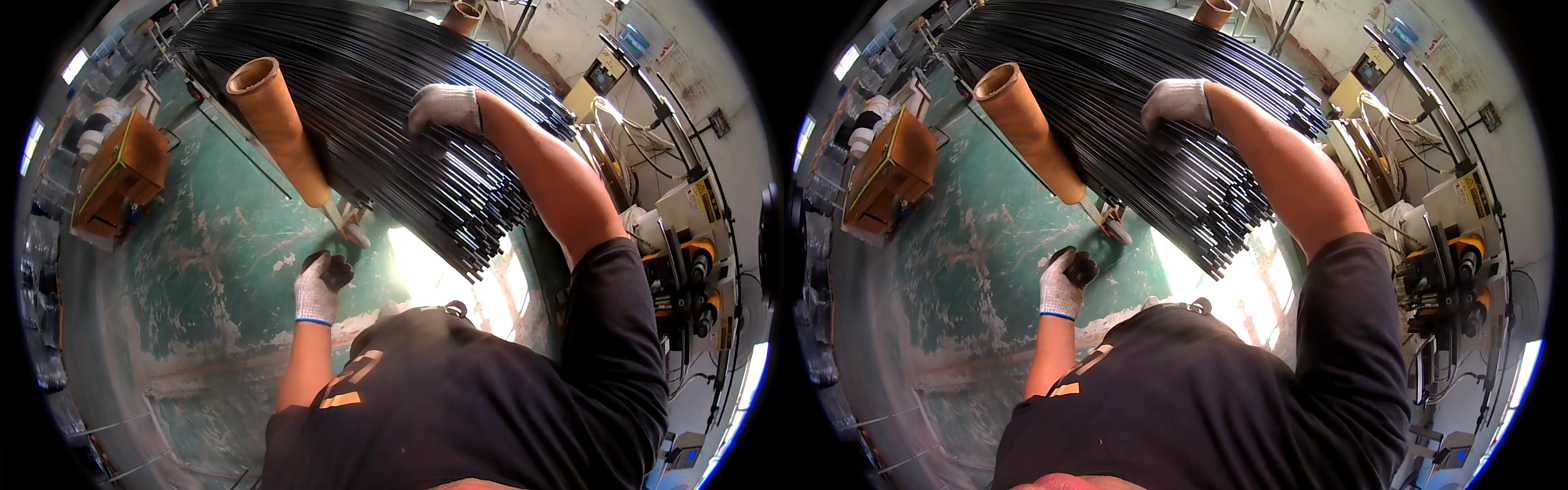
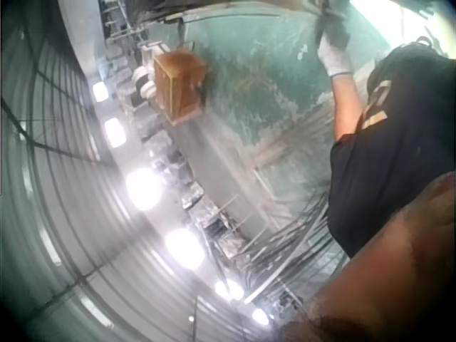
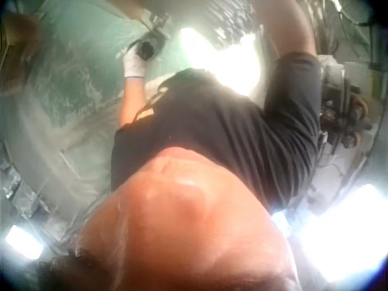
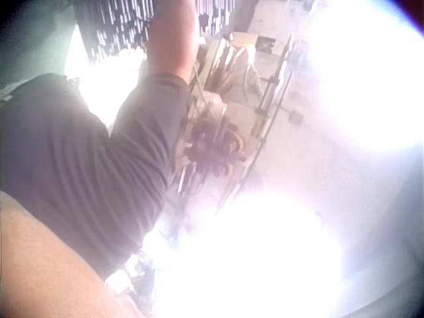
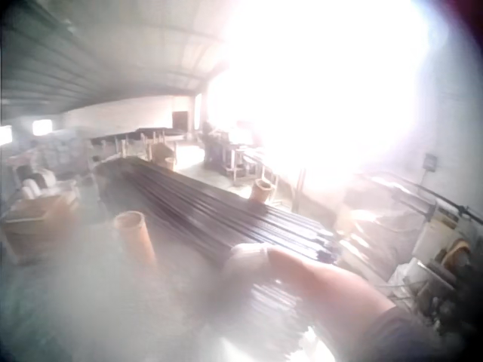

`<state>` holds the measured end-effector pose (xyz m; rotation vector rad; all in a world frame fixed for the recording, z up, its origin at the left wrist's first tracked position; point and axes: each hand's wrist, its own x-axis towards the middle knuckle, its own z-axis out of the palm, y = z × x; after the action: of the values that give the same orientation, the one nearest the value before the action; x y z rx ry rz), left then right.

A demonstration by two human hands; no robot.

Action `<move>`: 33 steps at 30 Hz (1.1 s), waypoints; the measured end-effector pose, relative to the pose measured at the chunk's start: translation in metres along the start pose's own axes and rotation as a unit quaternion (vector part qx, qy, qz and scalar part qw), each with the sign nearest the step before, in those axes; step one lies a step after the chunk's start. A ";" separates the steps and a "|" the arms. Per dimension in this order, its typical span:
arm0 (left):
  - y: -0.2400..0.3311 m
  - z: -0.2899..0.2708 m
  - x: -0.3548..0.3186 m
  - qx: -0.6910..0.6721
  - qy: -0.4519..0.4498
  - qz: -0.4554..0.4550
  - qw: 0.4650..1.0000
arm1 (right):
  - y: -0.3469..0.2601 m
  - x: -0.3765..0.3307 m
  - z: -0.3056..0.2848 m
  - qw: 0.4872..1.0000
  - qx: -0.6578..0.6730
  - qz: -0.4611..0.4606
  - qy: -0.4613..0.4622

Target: The person repeatedly picks up bundles of straight metal rods, feeds them into a bending machine, and removes the bent rods. The bent rods are then placed into a nearby metal cart. The person is barefoot throughout the task.

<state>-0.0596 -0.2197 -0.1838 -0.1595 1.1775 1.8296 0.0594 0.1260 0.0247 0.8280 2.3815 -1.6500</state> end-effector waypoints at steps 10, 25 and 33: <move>0.054 0.094 -0.017 0.052 -0.212 0.068 0.974 | 0.016 -0.117 0.023 0.956 -0.256 0.095 0.109; -0.003 0.314 -0.014 -0.074 -0.276 -0.105 0.953 | 0.183 -0.554 0.075 0.738 -0.496 0.139 0.435; -0.196 0.372 -0.122 -0.004 -0.206 -0.196 0.959 | 0.448 -0.737 0.143 0.669 -0.418 0.252 0.561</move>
<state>0.2848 0.0144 -0.0476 -0.0099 0.7788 1.4285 0.8768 -0.1566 -0.1070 2.2998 2.5104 0.4656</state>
